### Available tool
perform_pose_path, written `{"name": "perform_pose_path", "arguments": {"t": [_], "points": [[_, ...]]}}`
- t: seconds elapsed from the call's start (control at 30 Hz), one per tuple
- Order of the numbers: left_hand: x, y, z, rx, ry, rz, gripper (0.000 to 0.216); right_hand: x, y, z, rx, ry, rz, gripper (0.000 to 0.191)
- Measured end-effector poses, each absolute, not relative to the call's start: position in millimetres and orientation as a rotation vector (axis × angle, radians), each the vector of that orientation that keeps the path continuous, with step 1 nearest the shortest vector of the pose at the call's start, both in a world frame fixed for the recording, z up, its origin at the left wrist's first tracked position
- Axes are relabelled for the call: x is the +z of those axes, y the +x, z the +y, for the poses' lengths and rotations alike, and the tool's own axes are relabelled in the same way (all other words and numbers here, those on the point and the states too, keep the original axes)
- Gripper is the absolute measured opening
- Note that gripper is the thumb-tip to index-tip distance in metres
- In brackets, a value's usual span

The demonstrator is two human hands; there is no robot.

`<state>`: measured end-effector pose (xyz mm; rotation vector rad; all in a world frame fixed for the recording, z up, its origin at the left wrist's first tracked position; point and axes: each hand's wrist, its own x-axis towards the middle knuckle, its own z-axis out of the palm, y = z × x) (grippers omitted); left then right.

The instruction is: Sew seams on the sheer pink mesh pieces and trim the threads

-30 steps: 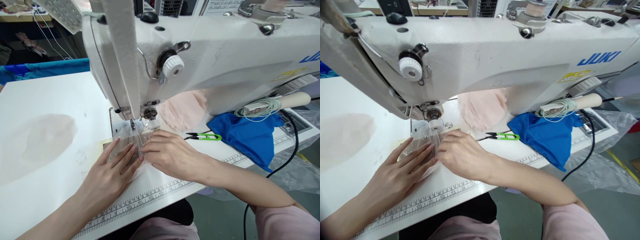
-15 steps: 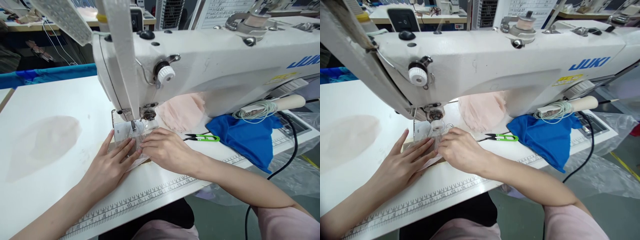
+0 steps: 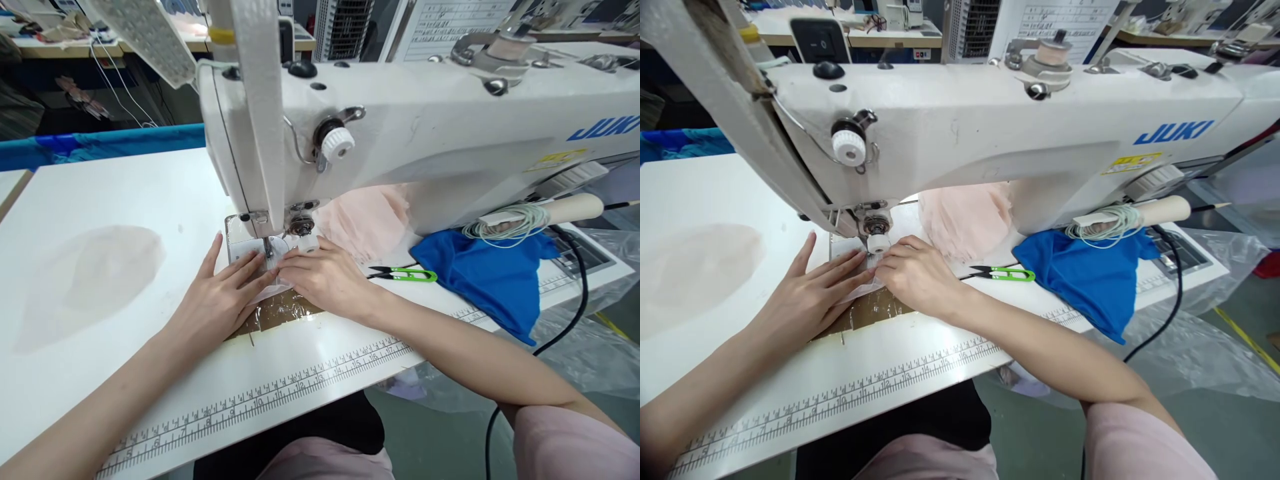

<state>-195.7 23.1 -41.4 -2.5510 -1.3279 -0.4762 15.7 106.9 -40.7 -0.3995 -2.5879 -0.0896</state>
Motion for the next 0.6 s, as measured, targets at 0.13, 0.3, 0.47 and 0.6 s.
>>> {"name": "perform_pose_path", "arguments": {"t": [0.13, 0.3, 0.47, 0.6], "points": [[-45.1, -200.3, 29.8, -0.463, -2.514, -1.340, 0.035, -41.9, 11.6, 111.5, -0.170, -0.426, -2.595, 0.026], [-45.3, -199.6, 31.4, -0.400, -2.438, -1.313, 0.034, -43.5, 10.5, 113.4, -0.246, -0.457, -2.603, 0.026], [-39.3, -186.6, 13.6, -0.406, -2.397, -1.299, 0.029, -48.1, 16.3, 105.8, -0.194, -0.323, -2.525, 0.023], [-37.3, -181.3, 0.2, -0.392, -2.420, -1.274, 0.034, -50.2, 20.2, 101.9, -0.210, -0.285, -2.516, 0.024]]}}
